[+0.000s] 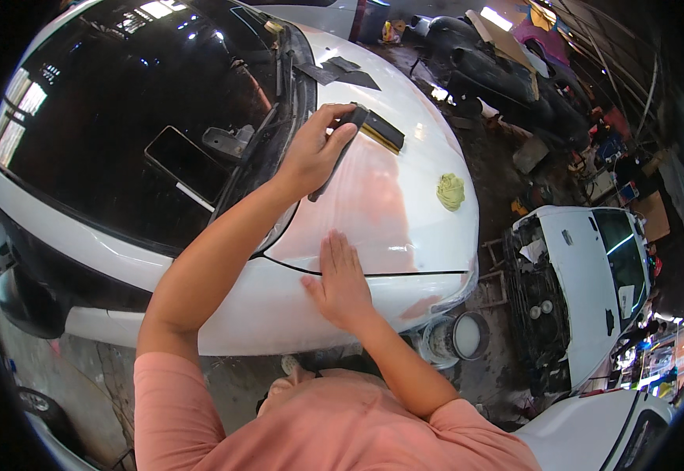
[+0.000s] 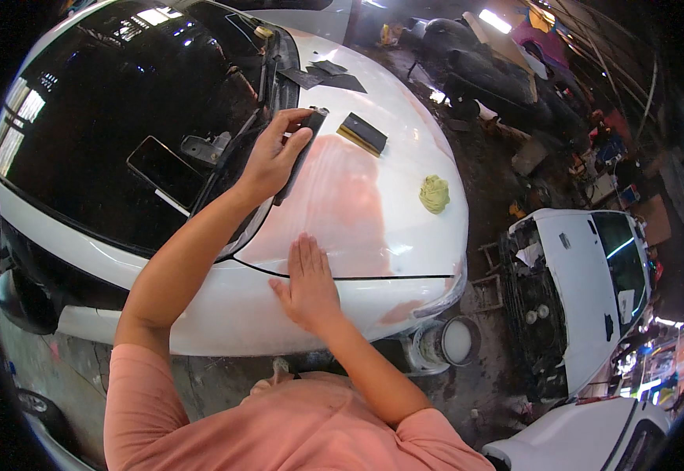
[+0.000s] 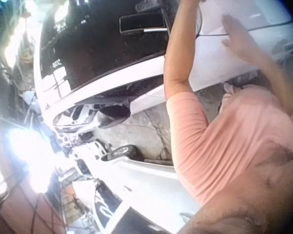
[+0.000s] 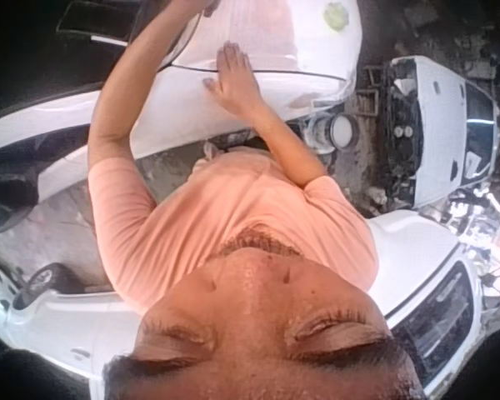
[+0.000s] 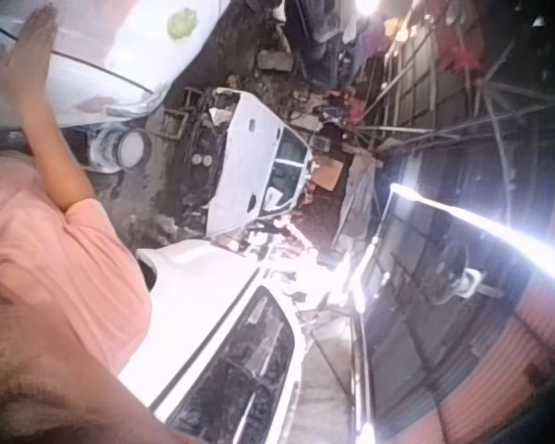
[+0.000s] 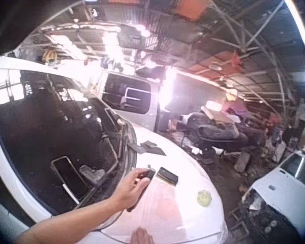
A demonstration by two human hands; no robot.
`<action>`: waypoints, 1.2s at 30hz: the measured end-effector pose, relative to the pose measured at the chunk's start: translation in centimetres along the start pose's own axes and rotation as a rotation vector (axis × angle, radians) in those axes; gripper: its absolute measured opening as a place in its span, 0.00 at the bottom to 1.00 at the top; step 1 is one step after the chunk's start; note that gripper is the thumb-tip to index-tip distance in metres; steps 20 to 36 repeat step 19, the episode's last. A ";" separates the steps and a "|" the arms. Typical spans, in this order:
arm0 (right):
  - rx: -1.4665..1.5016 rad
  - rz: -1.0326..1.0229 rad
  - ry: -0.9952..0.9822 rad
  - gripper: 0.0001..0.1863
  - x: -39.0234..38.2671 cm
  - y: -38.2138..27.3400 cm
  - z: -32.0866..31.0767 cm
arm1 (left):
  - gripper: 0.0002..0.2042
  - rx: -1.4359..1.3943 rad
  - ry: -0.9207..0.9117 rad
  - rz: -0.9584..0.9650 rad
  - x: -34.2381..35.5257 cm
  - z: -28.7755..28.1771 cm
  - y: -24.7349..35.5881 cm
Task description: The person sands the surface of a white car hood using a sanding block, periodically wiping the area with a cloth and rinsing the block in a bucket of water.
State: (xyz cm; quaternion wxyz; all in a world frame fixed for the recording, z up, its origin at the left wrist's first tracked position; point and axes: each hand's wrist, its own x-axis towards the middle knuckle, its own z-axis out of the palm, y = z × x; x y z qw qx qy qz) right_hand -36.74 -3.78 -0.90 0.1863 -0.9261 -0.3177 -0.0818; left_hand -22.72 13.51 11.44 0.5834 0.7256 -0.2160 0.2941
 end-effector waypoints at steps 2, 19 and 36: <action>0.030 -0.034 0.021 0.43 -0.8 -0.7 0.1 | 0.17 -0.037 0.003 -0.030 0.1 0.1 0.0; -0.088 0.034 -0.217 0.47 14.0 3.9 1.3 | 0.17 -0.097 0.114 -0.016 1.0 -2.3 1.0; -0.088 0.034 -0.217 0.47 14.0 3.9 1.3 | 0.17 -0.097 0.114 -0.016 1.0 -2.3 1.0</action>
